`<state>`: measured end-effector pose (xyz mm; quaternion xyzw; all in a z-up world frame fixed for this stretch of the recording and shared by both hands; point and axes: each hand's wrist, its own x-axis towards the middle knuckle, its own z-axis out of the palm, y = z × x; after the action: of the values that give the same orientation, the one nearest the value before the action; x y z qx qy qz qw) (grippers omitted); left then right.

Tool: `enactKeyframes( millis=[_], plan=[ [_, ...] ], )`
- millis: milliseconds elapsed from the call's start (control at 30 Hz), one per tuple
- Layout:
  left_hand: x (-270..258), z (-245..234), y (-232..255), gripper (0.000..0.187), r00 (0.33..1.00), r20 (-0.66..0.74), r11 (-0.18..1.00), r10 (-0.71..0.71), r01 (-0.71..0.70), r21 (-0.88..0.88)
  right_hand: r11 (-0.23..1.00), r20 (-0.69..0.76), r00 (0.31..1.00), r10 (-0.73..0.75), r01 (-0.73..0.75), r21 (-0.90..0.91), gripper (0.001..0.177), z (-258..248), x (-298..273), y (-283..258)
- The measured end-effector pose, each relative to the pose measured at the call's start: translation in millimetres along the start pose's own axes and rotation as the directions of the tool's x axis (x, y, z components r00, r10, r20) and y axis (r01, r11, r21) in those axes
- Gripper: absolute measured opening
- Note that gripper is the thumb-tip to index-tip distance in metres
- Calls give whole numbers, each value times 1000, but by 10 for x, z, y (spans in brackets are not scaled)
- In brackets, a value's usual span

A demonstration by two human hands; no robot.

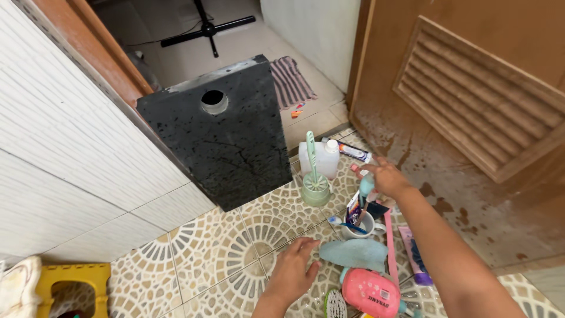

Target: The person picks up various toiletries and cleaning items from the bathroom floor, cleans a small pink container with a brush and water, and places the items onto a corner shelf.

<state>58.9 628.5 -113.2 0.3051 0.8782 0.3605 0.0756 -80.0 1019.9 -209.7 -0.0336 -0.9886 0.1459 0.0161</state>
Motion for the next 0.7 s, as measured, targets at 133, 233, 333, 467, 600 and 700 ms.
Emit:
enactKeyframes(
  millis=[133, 233, 333, 467, 600, 700],
  plan=[
    [-22, 53, 42, 45, 998, 10, 997, -61, 60, 38, 994, 22, 999, 49, -51, 93, 56, 45, 52, 3],
    [-34, 31, 70, 46, 996, 15, 994, -90, 89, 63, 981, -11, 998, 62, -59, 186, 49, -156, -39, -112],
    [-33, 3, 167, 45, 994, 4, 991, -111, 111, 68, 977, -150, 988, -25, 56, 205, 45, -555, -132, -297],
    [-38, -99, 353, 45, 993, -77, 992, -90, 97, 81, 975, -329, 933, -142, 190, 117, 41, -1290, -319, -699],
    [-132, -259, 543, 44, 976, -215, 999, -41, 44, 9, 915, -425, 837, -344, 401, 47, 37, -1992, -646, -1329],
    [-304, -404, 689, 49, 957, -290, 996, -25, -2, -92, 873, -301, 864, -404, 463, 156, 37, -2456, -998, -1898]
  ],
)
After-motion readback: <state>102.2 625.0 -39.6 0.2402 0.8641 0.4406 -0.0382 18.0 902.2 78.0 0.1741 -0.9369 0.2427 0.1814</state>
